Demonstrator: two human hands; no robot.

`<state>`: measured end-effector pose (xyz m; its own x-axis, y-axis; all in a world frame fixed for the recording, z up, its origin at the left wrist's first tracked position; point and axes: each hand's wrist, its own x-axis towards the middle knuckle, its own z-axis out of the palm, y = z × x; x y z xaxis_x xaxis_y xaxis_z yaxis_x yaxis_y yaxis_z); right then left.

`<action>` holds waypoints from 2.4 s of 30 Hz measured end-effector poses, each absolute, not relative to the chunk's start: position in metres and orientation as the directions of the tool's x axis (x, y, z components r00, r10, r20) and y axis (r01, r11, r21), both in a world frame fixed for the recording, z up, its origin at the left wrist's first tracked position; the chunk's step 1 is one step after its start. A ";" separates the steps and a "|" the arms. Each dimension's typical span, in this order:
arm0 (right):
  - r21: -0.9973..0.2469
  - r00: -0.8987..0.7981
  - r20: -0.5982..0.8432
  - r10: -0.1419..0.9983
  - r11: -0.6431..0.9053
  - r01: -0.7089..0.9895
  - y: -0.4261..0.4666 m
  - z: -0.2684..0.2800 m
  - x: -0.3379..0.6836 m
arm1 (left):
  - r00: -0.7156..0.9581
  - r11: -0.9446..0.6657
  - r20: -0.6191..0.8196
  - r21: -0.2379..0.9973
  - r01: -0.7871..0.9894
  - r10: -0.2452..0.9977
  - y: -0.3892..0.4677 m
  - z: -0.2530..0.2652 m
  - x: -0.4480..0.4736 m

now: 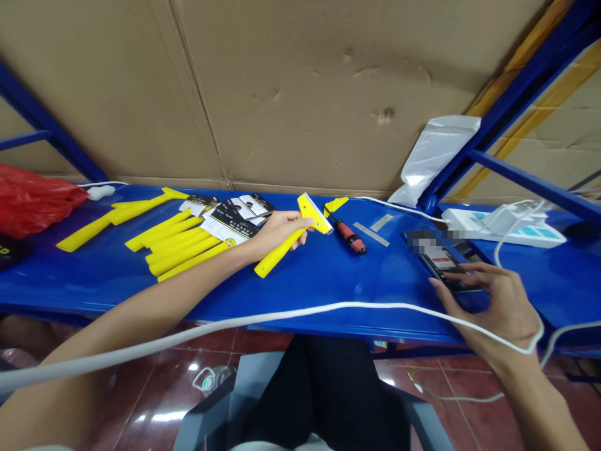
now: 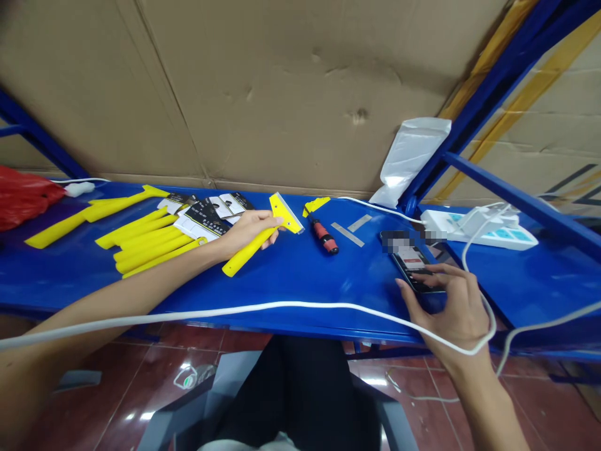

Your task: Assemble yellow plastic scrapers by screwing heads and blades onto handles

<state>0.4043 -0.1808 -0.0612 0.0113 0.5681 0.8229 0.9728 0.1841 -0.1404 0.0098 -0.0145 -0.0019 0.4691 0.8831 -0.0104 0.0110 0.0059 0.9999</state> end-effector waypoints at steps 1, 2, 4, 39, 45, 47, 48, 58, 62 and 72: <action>-0.141 0.016 0.822 0.569 0.176 0.974 -0.180 -0.061 0.405 | 0.493 0.011 -0.027 0.999 0.035 0.870 -0.015 -0.001 0.010; -0.138 0.017 0.821 0.570 0.169 0.976 -0.178 -0.060 0.405 | 0.519 0.017 -0.045 0.998 0.059 0.853 -0.015 0.000 0.009; -0.120 -0.009 0.819 0.574 0.186 0.975 -0.171 -0.055 0.402 | 0.563 0.024 -0.072 0.995 0.092 0.823 -0.014 0.002 0.008; -0.384 -0.698 -0.078 0.712 0.624 0.680 0.098 0.012 0.206 | 0.332 0.065 -0.082 0.996 0.061 0.940 0.030 0.005 -0.022; -0.388 -0.709 -0.072 0.701 0.636 0.667 0.097 0.009 0.204 | 0.359 0.031 -0.054 0.997 0.067 0.932 0.033 0.000 -0.024; -0.406 -0.730 -0.061 0.681 0.651 0.641 0.096 0.008 0.203 | 0.373 0.019 -0.038 0.998 0.055 0.927 0.034 -0.002 -0.025; -0.414 -0.739 -0.057 0.672 0.657 0.630 0.095 0.008 0.203 | 0.377 0.018 -0.035 0.999 0.049 0.925 0.035 -0.003 -0.025; -0.404 -0.741 -0.098 0.664 0.654 0.640 0.091 0.005 0.205 | 0.383 0.017 -0.036 0.998 0.053 0.923 0.032 -0.003 -0.023; -0.355 -0.681 -0.085 0.727 0.617 0.703 0.087 0.012 0.205 | 0.396 0.009 -0.030 0.998 0.056 0.918 0.032 -0.003 -0.023; -0.354 -0.621 -0.020 0.784 0.575 0.737 0.082 0.020 0.213 | 0.400 0.039 -0.058 0.998 0.055 0.915 0.026 0.004 -0.020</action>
<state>0.2133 0.0822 0.0200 -0.6210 0.7836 -0.0204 0.7374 0.5752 -0.3540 -0.0198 0.0265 0.0040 0.3997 0.9148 -0.0580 0.0547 0.0394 0.9977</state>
